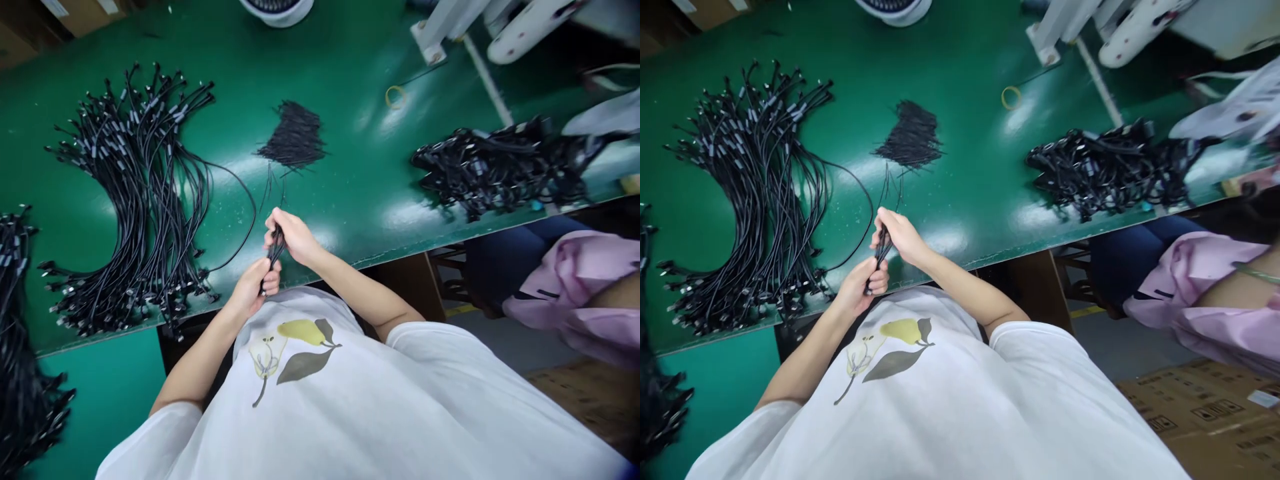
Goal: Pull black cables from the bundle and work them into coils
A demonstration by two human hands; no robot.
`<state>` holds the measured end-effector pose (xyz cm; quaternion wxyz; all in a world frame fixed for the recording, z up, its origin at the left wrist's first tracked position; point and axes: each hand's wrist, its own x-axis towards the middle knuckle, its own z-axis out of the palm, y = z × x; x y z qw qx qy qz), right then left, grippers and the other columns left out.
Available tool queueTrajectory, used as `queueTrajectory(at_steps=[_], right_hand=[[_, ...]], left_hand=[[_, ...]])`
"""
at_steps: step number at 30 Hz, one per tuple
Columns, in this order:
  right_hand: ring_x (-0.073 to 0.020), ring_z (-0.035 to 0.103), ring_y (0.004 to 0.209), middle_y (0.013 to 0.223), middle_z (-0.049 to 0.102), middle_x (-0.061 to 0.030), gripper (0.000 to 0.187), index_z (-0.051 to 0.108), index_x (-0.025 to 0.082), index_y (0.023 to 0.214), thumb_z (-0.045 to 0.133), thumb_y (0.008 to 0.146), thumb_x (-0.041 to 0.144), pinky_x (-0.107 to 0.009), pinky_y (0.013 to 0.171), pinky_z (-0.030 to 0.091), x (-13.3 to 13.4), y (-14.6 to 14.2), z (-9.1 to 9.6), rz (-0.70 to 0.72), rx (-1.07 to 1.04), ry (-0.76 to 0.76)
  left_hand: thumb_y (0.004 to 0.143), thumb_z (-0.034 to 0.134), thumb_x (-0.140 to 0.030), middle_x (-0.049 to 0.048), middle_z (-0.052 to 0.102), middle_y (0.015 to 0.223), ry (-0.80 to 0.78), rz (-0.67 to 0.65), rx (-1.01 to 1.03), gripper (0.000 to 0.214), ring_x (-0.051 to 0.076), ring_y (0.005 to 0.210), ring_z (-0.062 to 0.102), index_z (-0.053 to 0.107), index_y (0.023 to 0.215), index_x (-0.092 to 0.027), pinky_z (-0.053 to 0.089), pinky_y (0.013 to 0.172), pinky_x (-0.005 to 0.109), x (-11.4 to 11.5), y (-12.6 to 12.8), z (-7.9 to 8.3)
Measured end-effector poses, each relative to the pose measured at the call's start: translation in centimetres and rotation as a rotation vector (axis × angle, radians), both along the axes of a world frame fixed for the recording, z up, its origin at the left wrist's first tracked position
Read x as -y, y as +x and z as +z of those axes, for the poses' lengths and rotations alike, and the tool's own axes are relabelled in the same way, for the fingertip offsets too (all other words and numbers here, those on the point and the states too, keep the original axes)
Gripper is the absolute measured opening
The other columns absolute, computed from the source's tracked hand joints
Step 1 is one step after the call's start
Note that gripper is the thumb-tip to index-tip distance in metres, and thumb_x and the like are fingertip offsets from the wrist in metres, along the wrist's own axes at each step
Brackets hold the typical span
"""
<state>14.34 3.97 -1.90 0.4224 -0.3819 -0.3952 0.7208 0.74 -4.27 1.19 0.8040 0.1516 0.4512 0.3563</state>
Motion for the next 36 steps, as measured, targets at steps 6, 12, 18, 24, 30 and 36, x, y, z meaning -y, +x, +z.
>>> queueTrajectory(at_steps=[6,12,18,24,30,36], right_hand=[[-0.0175,0.054,0.086,0.099,0.058,-0.0077,0.013,0.055,0.018,0.091,0.054,0.09,0.031,-0.034,0.086,0.045,-8.7,8.9,-3.8,-0.29,1.141,0.451],[-0.0235,0.055,0.091,0.106,0.059,-0.0142,0.011,0.058,0.014,0.094,0.051,0.089,0.023,-0.037,0.083,0.044,-13.2,9.6,-4.8,0.047,1.522,0.475],[-0.0222,0.056,0.086,0.101,0.061,-0.0124,0.015,0.054,0.016,0.103,0.048,0.091,0.023,-0.037,0.082,0.045,-10.9,10.5,-3.9,0.0,1.49,0.558],[-0.0246,0.056,0.09,0.101,0.063,-0.0156,0.011,0.06,0.014,0.091,0.051,0.088,0.019,-0.041,0.085,0.046,-12.6,8.2,-4.9,-0.011,1.454,0.463],[-0.0279,0.06,0.087,0.097,0.065,-0.0198,0.018,0.062,0.009,0.097,0.049,0.085,0.015,-0.042,0.08,0.046,-9.0,10.7,-2.6,0.055,1.575,0.442],[-0.015,0.06,0.067,0.088,0.067,-0.0056,0.02,0.064,0.016,0.1,0.053,0.087,0.027,-0.031,0.073,0.049,0.1,9.8,0.1,-0.053,0.96,0.451]], left_hand=[[0.074,0.077,-0.038,-0.0068,0.037,0.059,0.071,0.201,-0.041,0.034,0.003,0.046,0.033,0.054,0.077,-0.013,0.027,0.042,0.014,-0.7,-2.0,-0.7],[0.075,0.076,-0.044,-0.0074,0.035,0.058,0.12,0.184,-0.027,0.038,0.002,0.045,0.03,0.052,0.077,-0.015,0.026,0.042,0.014,-1.3,-1.2,0.4],[0.074,0.076,-0.048,-0.0083,0.032,0.057,0.192,0.186,-0.062,0.041,0.003,0.045,0.028,0.052,0.075,-0.015,0.024,0.042,0.014,-1.4,-1.0,0.9],[0.076,0.073,-0.049,-0.0076,0.033,0.059,0.212,0.127,-0.099,0.04,0.003,0.047,0.029,0.052,0.077,-0.015,0.025,0.043,0.015,-1.2,-0.8,1.0],[0.077,0.074,-0.046,-0.0078,0.034,0.058,0.217,0.139,-0.092,0.038,0.003,0.046,0.029,0.058,0.088,-0.014,0.025,0.043,0.015,-0.5,-0.9,1.0],[0.078,0.074,-0.041,-0.008,0.035,0.059,0.178,0.034,0.075,0.041,0.004,0.046,0.029,0.057,0.105,-0.017,0.023,0.043,0.016,-1.0,0.9,0.8]])
